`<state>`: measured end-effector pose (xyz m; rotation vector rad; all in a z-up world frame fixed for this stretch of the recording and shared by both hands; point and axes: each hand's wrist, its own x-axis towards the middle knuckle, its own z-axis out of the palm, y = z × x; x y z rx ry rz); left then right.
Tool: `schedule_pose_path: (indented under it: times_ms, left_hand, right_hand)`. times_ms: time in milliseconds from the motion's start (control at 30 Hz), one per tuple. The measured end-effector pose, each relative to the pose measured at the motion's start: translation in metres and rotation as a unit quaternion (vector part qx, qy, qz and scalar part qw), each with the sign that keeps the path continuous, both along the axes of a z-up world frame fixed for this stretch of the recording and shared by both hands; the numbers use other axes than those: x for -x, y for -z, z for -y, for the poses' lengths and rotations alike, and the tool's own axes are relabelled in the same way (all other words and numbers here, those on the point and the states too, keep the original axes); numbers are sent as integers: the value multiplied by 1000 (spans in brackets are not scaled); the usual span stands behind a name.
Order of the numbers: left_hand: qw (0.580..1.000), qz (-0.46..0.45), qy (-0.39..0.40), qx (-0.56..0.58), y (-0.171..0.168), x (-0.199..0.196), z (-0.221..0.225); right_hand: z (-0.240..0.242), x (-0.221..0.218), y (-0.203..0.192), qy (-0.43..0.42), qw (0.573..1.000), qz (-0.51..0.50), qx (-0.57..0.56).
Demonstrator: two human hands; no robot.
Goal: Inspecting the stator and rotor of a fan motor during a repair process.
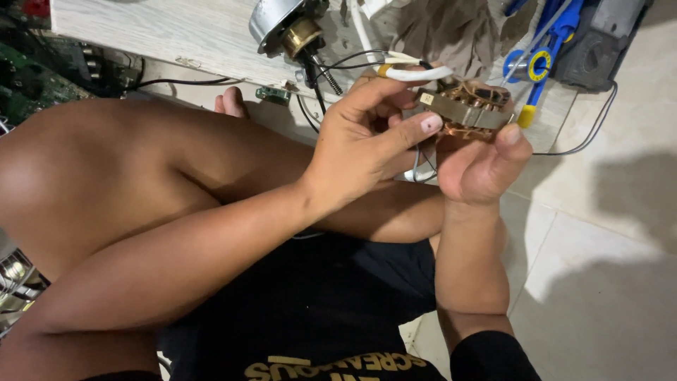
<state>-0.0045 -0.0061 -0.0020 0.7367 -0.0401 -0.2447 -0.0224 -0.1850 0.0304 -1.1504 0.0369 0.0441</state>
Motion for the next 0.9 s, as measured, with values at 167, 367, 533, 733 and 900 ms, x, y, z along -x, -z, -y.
schedule_pose_path:
  times_ms: [167, 367, 533, 733, 900]
  left_hand:
    - [1000, 22, 4, -19, 1, 2, -1]
    - [999, 1, 7, 45, 4, 5, 3]
    - [996, -20, 39, 78, 2, 3, 1]
    - [997, -19, 49, 64, 4, 1, 2]
    - [996, -20, 61, 69, 2, 0, 1]
  right_hand:
    - [5, -1, 2, -9, 999, 38, 23]
    - [8, 2, 3, 19, 996, 67, 65]
    - [8, 4, 2, 23, 992, 94, 78]
    - [5, 5, -4, 43, 986, 97, 131]
    - [4, 7, -8, 58, 982, 101, 151]
